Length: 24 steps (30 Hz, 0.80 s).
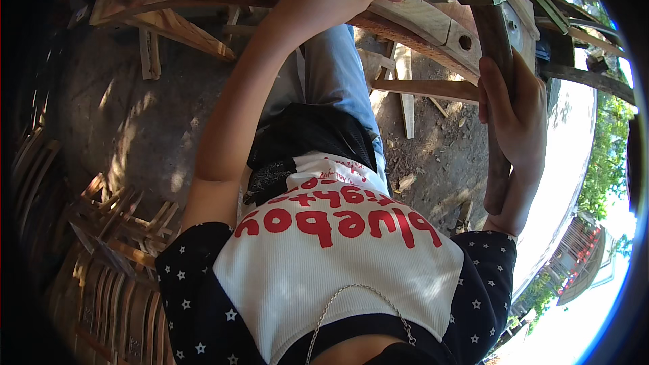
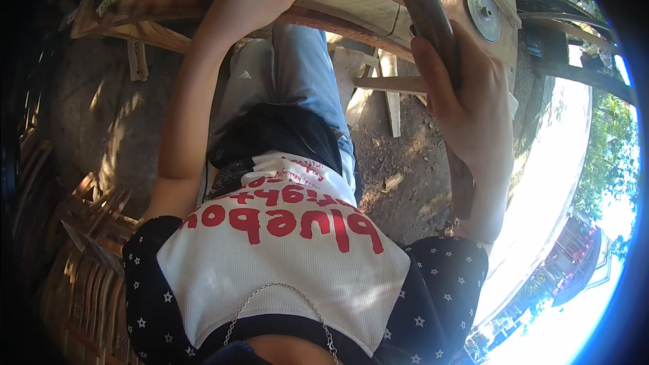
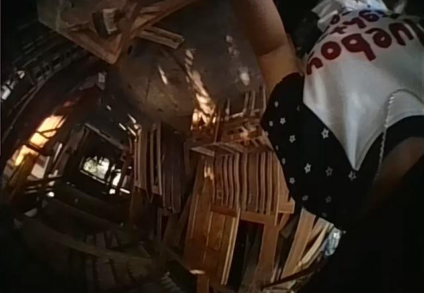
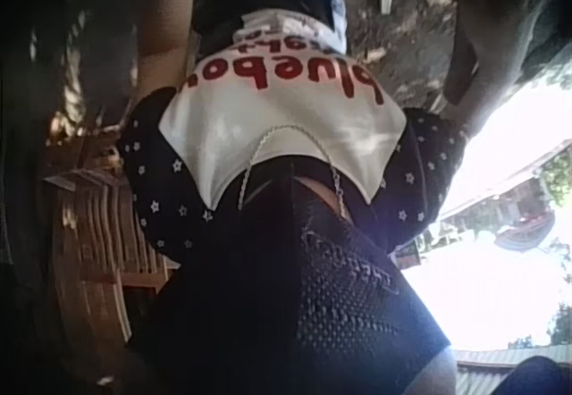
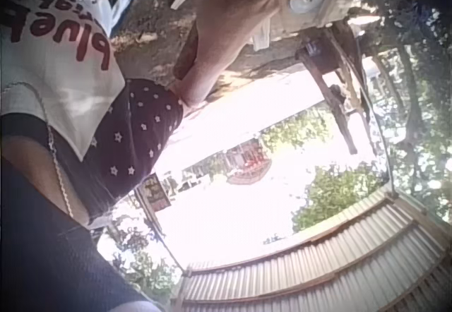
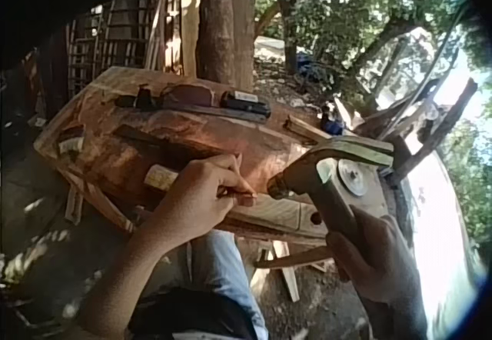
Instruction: The recorder hammers a wooden peg into a beam and then measures the length with a tape measure.
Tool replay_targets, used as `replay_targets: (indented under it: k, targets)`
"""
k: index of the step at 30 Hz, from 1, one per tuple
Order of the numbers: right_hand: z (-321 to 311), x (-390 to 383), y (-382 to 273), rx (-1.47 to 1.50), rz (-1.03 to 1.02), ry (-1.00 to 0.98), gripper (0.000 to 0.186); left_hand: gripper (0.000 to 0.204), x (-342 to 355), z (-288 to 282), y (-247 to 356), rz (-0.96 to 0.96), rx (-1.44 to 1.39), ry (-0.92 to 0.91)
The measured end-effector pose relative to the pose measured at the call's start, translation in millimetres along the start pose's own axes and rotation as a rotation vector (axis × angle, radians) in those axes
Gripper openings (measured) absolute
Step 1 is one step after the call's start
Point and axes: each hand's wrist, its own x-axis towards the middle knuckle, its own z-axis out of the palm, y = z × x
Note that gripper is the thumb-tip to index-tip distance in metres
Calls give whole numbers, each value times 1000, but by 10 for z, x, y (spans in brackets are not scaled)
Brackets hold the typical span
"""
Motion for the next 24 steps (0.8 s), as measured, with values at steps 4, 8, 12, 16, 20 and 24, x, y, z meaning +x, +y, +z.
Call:
replay_targets:
  k: [4,8,12,16,20,24]
  targets:
    - [-8,-1,-11,16,-16,13,20,14,-2,-7,5,-18,24,0]
    - [-13,10,-42,-5,-8,0,20,18,-10,-8,2,-17,11,-3]
    - [82,33,-16,-17,-81,55,19,19,-12,3,-6,16,20,-13]
    - [107,79,-15,-107,-176,39,18,20,-10,4,-27,60,63,30]
    - [110,61,-33,-53,-133,71,18,19,-2,-17,22,-19,67,-18]
    - [95,92,-19,-101,-166,25,18,17,-25,-5,-33,75,91,46]
